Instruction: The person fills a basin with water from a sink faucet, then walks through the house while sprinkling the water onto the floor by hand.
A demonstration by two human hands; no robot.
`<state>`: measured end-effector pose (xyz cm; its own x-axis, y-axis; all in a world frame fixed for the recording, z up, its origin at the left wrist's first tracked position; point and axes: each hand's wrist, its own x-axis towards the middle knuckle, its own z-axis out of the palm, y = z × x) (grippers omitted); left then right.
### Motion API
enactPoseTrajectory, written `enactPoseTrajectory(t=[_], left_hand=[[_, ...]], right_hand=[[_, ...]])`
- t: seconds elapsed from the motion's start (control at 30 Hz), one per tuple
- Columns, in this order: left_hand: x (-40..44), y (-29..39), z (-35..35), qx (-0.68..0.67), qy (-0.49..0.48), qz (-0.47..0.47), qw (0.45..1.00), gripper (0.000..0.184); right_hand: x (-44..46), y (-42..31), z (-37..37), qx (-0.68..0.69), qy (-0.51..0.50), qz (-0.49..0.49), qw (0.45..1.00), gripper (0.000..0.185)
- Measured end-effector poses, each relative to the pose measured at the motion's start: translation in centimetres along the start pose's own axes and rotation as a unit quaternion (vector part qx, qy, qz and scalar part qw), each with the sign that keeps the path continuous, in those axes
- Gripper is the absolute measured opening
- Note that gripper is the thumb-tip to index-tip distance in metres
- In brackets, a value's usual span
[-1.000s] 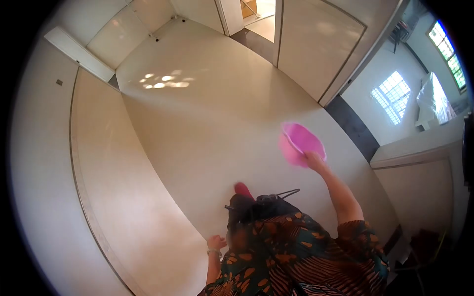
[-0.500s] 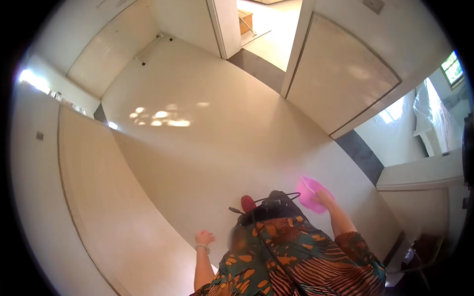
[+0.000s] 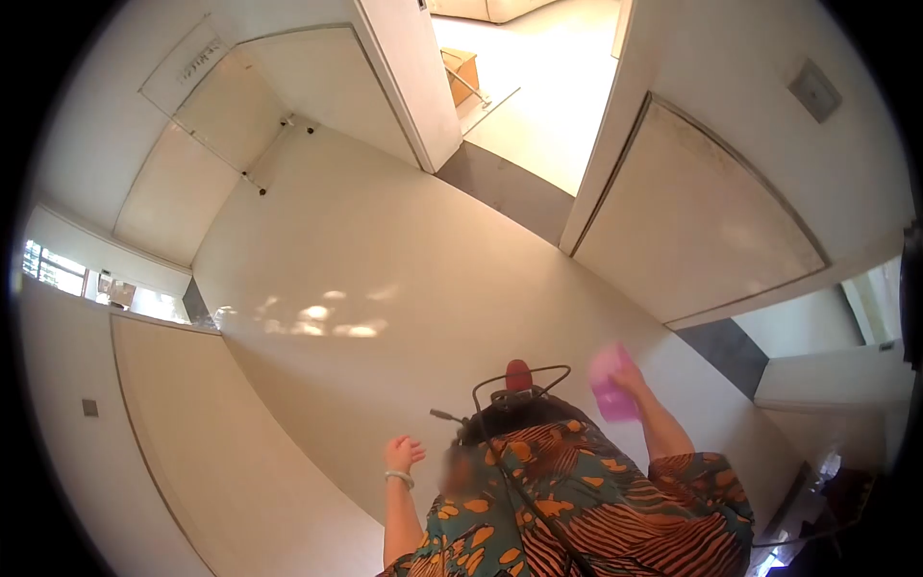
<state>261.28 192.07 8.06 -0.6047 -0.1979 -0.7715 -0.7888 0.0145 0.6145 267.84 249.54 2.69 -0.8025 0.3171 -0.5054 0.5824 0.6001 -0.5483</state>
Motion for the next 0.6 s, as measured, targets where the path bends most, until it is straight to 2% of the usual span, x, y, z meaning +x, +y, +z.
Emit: enactPoseTrajectory(t=[0.07, 0.1, 0.17, 0.2, 0.23, 0.27, 0.33, 0.37, 0.43, 0.47, 0.53, 0.6], left_hand=[[1.4, 5.3, 2.4, -0.006, -0.004, -0.006, 1.0, 0.03], [2.3, 8.9, 3.5, -0.029, -0.001, 0.001, 1.0, 0.029], [5.1, 15.4, 5.8, -0.047, -0.003, 0.008, 0.999, 0.028], [6.9, 18.4, 6.8, -0.049, -0.018, 0.017, 0.998, 0.029], [6.0, 16.8, 7.9, -0.056, -0.039, 0.034, 0.997, 0.029], [7.7, 19.8, 8.1, -0.052, -0.037, 0.029, 0.998, 0.029], [11.2, 25.5, 10.5, -0.055, -0.074, 0.066, 0.994, 0.029], [12.6, 27.8, 11.8, -0.053, -0.073, 0.062, 0.994, 0.029], [15.6, 32.8, 14.6, -0.061, -0.113, 0.106, 0.986, 0.029], [15.9, 33.8, 15.7, -0.058, -0.116, 0.102, 0.986, 0.029], [20.0, 41.0, 19.4, -0.031, -0.152, 0.099, 0.983, 0.03], [23.0, 47.9, 23.0, -0.02, -0.189, 0.107, 0.976, 0.03]], right_hand=[[9.9, -6.7, -1.4, 0.029, 0.032, -0.105, 0.994, 0.027], [13.7, -12.0, -3.0, 0.05, 0.0, -0.086, 0.995, 0.029], [18.5, -23.6, -6.9, 0.089, 0.046, -0.215, 0.971, 0.022], [21.9, -27.9, -8.2, 0.061, 0.026, -0.218, 0.974, 0.018], [20.7, -28.7, -9.2, 0.047, 0.042, -0.245, 0.968, 0.016], [22.8, -33.3, -9.9, 0.037, 0.047, -0.267, 0.962, 0.015], [27.8, -40.3, -12.6, -0.085, 0.12, -0.388, 0.91, 0.015], [29.9, -42.5, -13.5, -0.084, 0.117, -0.385, 0.912, 0.015], [34.4, -46.0, -14.8, -0.179, 0.145, -0.426, 0.875, 0.013], [34.9, -45.7, -14.8, -0.179, 0.144, -0.421, 0.878, 0.013], [40.5, -49.0, -17.1, -0.217, 0.191, -0.458, 0.841, 0.009], [44.8, -51.5, -19.5, -0.246, 0.177, -0.442, 0.845, 0.007]])
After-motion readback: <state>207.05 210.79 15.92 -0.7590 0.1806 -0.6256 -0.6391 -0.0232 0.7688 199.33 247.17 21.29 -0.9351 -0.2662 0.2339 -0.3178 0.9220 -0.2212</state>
